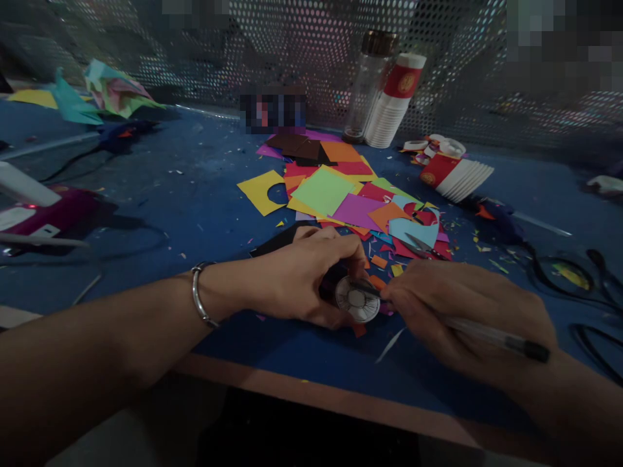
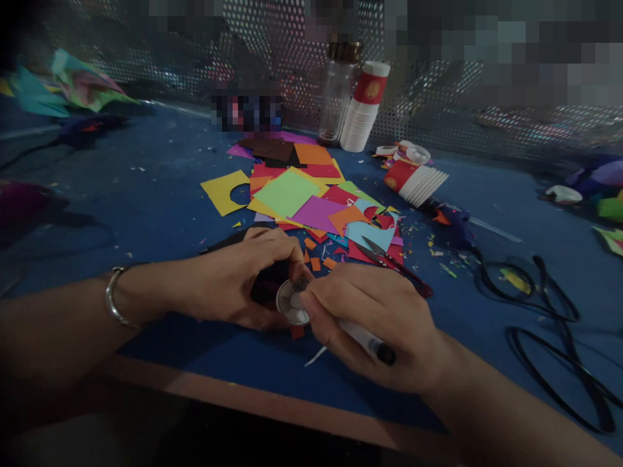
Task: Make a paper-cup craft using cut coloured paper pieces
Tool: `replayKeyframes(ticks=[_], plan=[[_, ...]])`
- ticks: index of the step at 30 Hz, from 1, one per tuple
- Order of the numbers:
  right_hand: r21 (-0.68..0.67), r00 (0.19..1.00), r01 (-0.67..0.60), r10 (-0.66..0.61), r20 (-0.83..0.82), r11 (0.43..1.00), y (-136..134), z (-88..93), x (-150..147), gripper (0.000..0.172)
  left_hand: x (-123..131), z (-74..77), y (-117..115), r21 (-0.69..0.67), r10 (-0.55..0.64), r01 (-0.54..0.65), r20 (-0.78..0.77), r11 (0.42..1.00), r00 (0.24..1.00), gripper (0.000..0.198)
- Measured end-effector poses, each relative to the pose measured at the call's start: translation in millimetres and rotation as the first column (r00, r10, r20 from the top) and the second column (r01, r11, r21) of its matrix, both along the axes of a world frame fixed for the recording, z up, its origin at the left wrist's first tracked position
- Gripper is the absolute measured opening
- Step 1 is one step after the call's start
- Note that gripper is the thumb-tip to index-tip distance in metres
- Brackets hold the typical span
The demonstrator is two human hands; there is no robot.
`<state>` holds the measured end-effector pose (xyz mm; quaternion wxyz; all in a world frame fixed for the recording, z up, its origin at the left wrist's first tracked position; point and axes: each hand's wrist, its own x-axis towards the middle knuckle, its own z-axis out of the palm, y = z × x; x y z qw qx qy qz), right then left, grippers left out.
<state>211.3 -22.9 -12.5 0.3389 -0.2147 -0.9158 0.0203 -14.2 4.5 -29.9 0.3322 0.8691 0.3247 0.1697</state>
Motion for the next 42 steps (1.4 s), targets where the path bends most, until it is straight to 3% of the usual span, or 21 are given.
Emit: replayKeyframes(ticks=[10, 18, 23, 26, 42], plan=[[-0.006, 0.998, 0.044, -0.044, 0.045, 0.999, 2.5, -3.5, 0.4, 0.02, 0.2, -1.0, 1.3, 0.0, 0.003, -0.003, 0.0, 1.0, 1.0, 0.045], [-0.037, 0.999, 0.046, -0.045, 0.009, 0.998, 3.5, 2.0, -0.9, 0.021, 0.4, -1.8, 1.6, 0.006, -0.001, 0.001, -0.002, 1.0, 1.0, 0.044], [-0.066, 0.993, 0.107, -0.11, -0.049, 0.992, 5.2, 3.2, 4.6, 0.023, -0.2, -1.2, 2.0, -0.019, -0.013, 0.014, 0.017, 1.0, 1.0, 0.045], [-0.038, 0.992, 0.127, -0.127, 0.006, 0.991, 6.3, 7.4, 7.6, 0.025, -0.2, 0.1, 2.5, -0.033, -0.012, 0.013, 0.014, 0.999, 1.0, 0.045], [-0.038, 0.996, 0.085, -0.083, 0.037, 0.996, 6.9, 15.5, 7.8, 0.028, 2.0, 7.3, 2.9, -0.063, 0.014, -0.015, -0.009, 0.998, 1.0, 0.045]])
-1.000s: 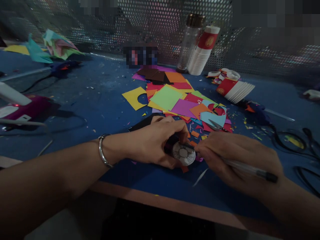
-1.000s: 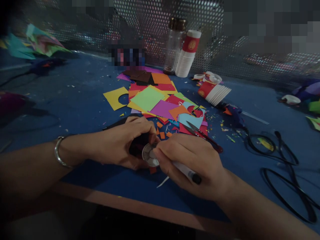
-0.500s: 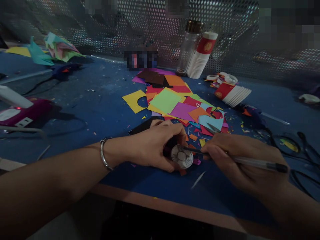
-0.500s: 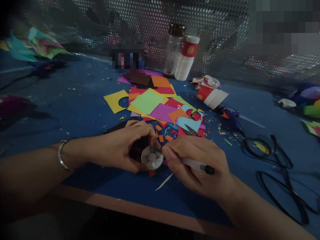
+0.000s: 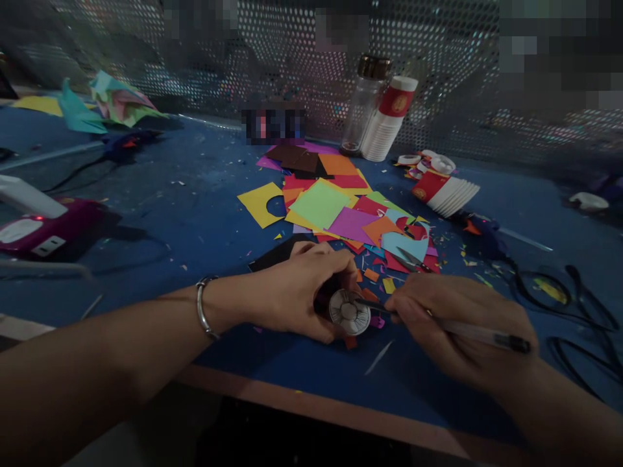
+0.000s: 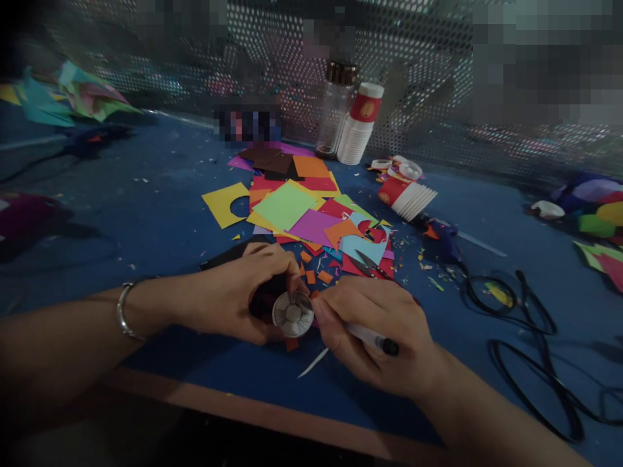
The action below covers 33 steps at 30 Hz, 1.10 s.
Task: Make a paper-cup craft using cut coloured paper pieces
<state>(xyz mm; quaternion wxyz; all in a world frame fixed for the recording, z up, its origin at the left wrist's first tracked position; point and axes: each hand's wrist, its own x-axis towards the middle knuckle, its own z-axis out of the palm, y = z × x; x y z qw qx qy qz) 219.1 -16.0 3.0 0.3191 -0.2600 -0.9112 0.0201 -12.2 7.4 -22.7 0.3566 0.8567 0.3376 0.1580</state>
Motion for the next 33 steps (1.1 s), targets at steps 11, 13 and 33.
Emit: replayKeyframes(ticks=[11, 13, 33], plan=[[0.053, 1.0, -0.017, 0.018, -0.022, 0.998, -0.3, -3.7, -0.9, 0.025, -0.2, -2.7, -0.8, 0.034, 0.01, -0.011, 0.027, 0.999, 1.0, 0.051], [0.053, 0.999, -0.027, 0.029, -0.034, 0.998, -0.4, -3.2, -0.9, 0.024, 0.1, -2.2, -1.3, 0.042, 0.014, -0.015, 0.023, 0.999, 1.0, 0.05], [0.057, 0.995, -0.037, 0.042, -0.087, 0.998, -3.5, -7.1, -2.6, 0.019, -0.4, -0.1, -1.1, 0.006, 0.008, -0.008, 0.026, 1.0, 1.0, 0.046]])
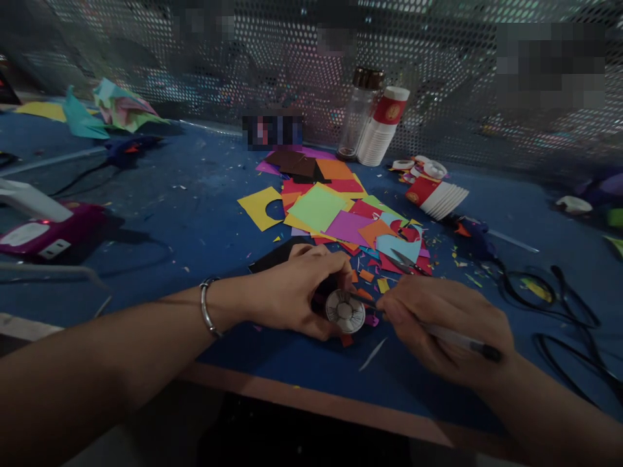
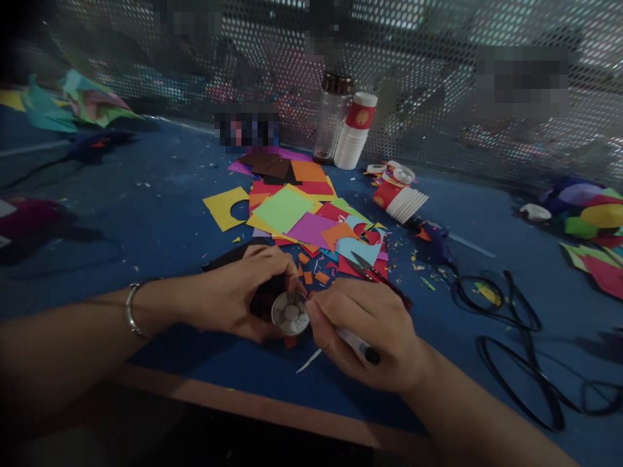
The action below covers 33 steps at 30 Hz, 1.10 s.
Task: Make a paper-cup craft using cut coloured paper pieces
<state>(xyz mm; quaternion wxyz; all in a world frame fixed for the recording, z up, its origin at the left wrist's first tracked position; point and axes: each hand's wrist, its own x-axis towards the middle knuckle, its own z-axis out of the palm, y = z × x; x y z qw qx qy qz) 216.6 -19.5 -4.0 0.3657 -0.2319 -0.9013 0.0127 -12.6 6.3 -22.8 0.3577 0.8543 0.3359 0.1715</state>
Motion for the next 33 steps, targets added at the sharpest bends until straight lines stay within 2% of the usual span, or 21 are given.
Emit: replayKeyframes(ticks=[6, 19, 25, 33], plan=[[-0.036, 0.999, -0.048, 0.047, -0.014, 0.998, 2.3, 0.5, -0.9, 0.019, 0.2, 1.6, -0.5, -0.007, -0.002, 0.002, -0.015, 1.0, 1.0, 0.046], [-0.018, 0.999, -0.044, 0.044, 0.001, 0.999, 2.8, 2.9, -2.8, 0.018, 0.4, 2.9, -1.1, 0.018, -0.009, 0.01, -0.02, 1.0, 1.0, 0.048], [0.025, 1.0, -0.013, 0.013, 0.004, 1.0, 4.0, 3.1, -2.6, 0.021, 0.2, 2.2, -0.3, 0.015, -0.01, 0.011, -0.017, 1.0, 1.0, 0.048], [-0.004, 1.0, 0.02, -0.02, 0.019, 1.0, -0.8, 11.1, 1.5, 0.021, -1.4, 2.6, -1.5, 0.018, 0.001, 0.0, -0.01, 1.0, 1.0, 0.047]])
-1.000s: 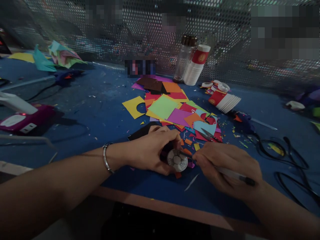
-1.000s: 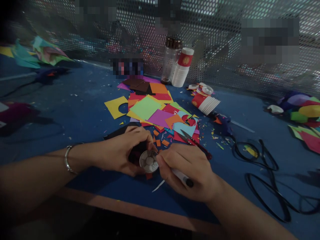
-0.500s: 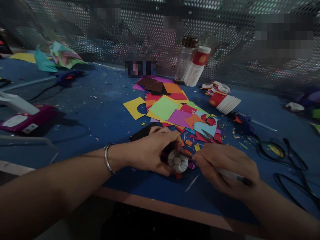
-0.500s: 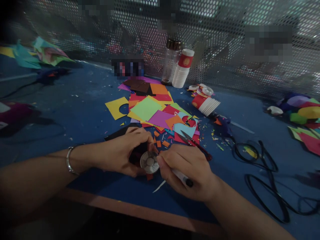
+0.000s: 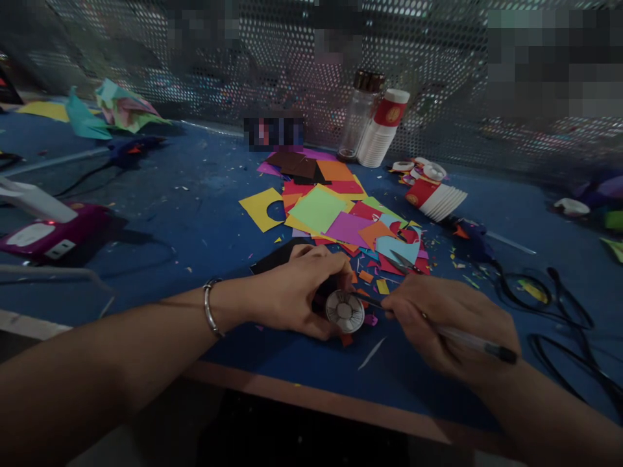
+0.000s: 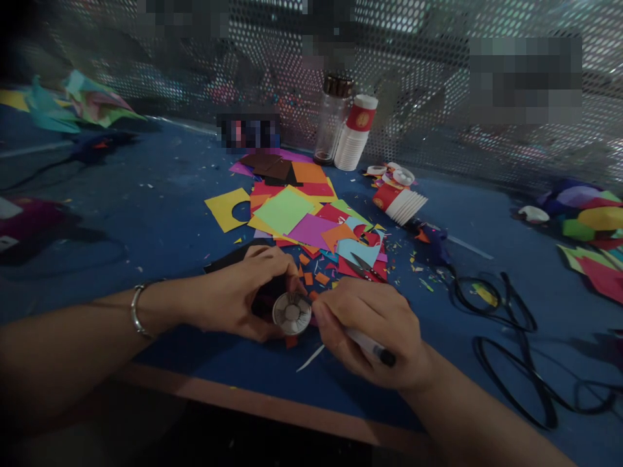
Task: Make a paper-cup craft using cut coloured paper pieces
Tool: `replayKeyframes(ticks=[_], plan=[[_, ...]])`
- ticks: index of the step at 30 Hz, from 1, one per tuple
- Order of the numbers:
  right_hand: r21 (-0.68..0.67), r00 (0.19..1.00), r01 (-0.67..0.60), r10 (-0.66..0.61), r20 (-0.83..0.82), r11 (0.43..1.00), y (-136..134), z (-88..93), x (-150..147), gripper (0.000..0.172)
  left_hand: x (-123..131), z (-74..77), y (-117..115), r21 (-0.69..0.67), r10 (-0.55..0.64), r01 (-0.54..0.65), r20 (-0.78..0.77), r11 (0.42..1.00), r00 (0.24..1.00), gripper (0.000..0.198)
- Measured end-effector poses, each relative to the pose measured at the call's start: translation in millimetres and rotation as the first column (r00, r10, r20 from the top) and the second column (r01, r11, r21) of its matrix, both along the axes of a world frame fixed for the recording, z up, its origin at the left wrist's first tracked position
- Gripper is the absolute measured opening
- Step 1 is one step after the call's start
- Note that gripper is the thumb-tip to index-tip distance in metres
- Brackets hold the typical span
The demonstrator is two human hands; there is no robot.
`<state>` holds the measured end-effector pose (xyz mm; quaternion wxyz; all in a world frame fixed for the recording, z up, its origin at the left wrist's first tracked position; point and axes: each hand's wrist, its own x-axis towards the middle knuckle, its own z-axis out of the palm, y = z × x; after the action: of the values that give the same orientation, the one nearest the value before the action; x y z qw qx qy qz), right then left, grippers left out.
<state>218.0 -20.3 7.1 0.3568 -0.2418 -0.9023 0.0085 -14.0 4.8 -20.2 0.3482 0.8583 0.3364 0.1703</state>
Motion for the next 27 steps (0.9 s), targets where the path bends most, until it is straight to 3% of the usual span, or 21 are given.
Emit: replayKeyframes(ticks=[8, 17, 27], plan=[[-0.035, 0.994, 0.056, -0.059, -0.094, 0.998, 2.6, -14.7, 7.8, 0.019, -0.6, -2.7, -0.3, 0.024, 0.02, -0.021, 0.036, 0.999, 0.999, 0.051], [-0.062, 1.0, 0.027, -0.027, 0.002, 0.998, 3.9, 1.3, -1.2, 0.022, -0.4, -4.4, 2.0, 0.036, 0.018, -0.018, 0.01, 0.999, 1.0, 0.05], [-0.084, 0.999, 0.004, -0.001, 0.043, 0.996, 4.3, -1.0, -1.8, 0.024, -0.6, -2.5, 1.4, 0.023, 0.021, -0.021, 0.007, 1.0, 1.0, 0.047]])
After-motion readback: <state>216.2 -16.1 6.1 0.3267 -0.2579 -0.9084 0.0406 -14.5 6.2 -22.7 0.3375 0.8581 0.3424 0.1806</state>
